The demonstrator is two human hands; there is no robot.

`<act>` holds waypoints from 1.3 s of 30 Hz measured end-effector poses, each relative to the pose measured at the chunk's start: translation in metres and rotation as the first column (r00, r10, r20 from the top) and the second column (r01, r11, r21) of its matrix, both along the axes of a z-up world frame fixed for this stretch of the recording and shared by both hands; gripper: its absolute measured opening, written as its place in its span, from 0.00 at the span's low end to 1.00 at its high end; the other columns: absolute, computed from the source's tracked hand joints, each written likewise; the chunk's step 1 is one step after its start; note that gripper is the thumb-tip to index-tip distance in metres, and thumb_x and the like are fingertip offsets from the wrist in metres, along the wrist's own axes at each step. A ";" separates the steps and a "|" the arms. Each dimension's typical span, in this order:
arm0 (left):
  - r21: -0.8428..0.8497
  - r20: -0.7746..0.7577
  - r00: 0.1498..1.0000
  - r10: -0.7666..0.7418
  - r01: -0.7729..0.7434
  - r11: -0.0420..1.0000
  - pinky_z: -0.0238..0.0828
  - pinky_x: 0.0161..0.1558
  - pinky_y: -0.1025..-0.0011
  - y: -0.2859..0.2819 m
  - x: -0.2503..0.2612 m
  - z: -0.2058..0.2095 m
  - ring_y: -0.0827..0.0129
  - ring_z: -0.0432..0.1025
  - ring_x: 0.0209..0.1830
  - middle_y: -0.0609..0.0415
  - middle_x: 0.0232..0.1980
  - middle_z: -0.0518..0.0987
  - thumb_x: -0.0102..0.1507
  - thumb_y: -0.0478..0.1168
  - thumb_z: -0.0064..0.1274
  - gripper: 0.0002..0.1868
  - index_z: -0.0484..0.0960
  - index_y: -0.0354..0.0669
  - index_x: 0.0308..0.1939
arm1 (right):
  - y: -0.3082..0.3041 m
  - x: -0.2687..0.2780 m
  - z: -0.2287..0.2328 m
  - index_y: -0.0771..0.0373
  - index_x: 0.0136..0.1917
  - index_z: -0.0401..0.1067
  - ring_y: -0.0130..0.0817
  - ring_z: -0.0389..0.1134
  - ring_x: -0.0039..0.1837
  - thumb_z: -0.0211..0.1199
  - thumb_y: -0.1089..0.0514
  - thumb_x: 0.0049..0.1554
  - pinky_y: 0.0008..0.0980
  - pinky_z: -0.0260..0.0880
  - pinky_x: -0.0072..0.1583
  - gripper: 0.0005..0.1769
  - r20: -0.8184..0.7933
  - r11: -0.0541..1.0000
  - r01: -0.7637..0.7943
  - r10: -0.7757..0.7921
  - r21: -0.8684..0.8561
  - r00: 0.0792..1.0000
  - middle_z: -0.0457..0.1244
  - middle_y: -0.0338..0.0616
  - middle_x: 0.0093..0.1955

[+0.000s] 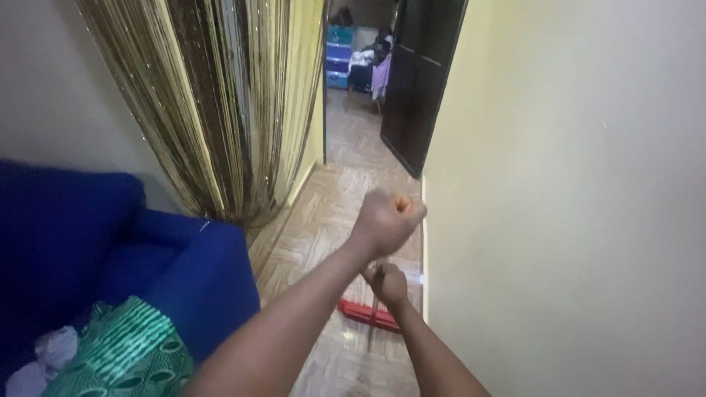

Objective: Sweeping the tiled hallway floor with a red broom.

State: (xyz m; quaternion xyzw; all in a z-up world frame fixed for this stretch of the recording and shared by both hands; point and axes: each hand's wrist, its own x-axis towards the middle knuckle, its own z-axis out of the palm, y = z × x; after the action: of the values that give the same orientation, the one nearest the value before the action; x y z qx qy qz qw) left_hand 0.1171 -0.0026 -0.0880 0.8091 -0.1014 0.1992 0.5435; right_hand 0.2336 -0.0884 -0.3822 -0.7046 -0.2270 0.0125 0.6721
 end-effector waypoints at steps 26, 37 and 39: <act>-0.243 0.134 0.991 0.008 0.025 0.970 0.66 0.15 0.73 -0.024 -0.023 0.088 0.75 0.69 0.11 0.58 0.15 0.73 0.62 0.45 0.55 0.20 0.73 0.40 0.17 | -0.019 -0.085 0.075 0.62 0.25 0.62 0.27 0.59 0.28 0.71 0.55 0.51 0.32 0.61 0.34 0.22 -0.068 0.997 0.067 -0.069 -0.038 0.995 0.58 0.41 0.24; -0.317 0.160 0.975 -0.152 0.196 0.928 0.65 0.16 0.76 -0.026 -0.095 0.068 0.78 0.67 0.12 0.61 0.17 0.72 0.65 0.54 0.56 0.24 0.74 0.44 0.20 | -0.024 -0.123 -0.002 0.65 0.32 0.73 0.36 0.70 0.34 0.68 0.45 0.53 0.38 0.69 0.41 0.22 -0.095 0.923 0.202 -0.245 -0.327 0.965 0.68 0.48 0.29; -0.326 0.151 0.969 -0.197 0.237 0.915 0.63 0.16 0.76 -0.031 -0.105 0.070 0.78 0.66 0.12 0.62 0.17 0.71 0.65 0.54 0.56 0.24 0.73 0.45 0.19 | -0.026 -0.117 -0.015 0.68 0.30 0.72 0.41 0.69 0.33 0.69 0.45 0.54 0.40 0.68 0.41 0.24 -0.068 0.882 0.222 -0.274 -0.414 0.959 0.67 0.52 0.28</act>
State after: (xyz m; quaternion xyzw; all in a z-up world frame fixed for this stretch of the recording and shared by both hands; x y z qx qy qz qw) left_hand 0.0122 -0.0336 -0.0176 0.6734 -0.1856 0.1984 0.6876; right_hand 0.1167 -0.1141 -0.3968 -0.8488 -0.0849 0.0166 0.5215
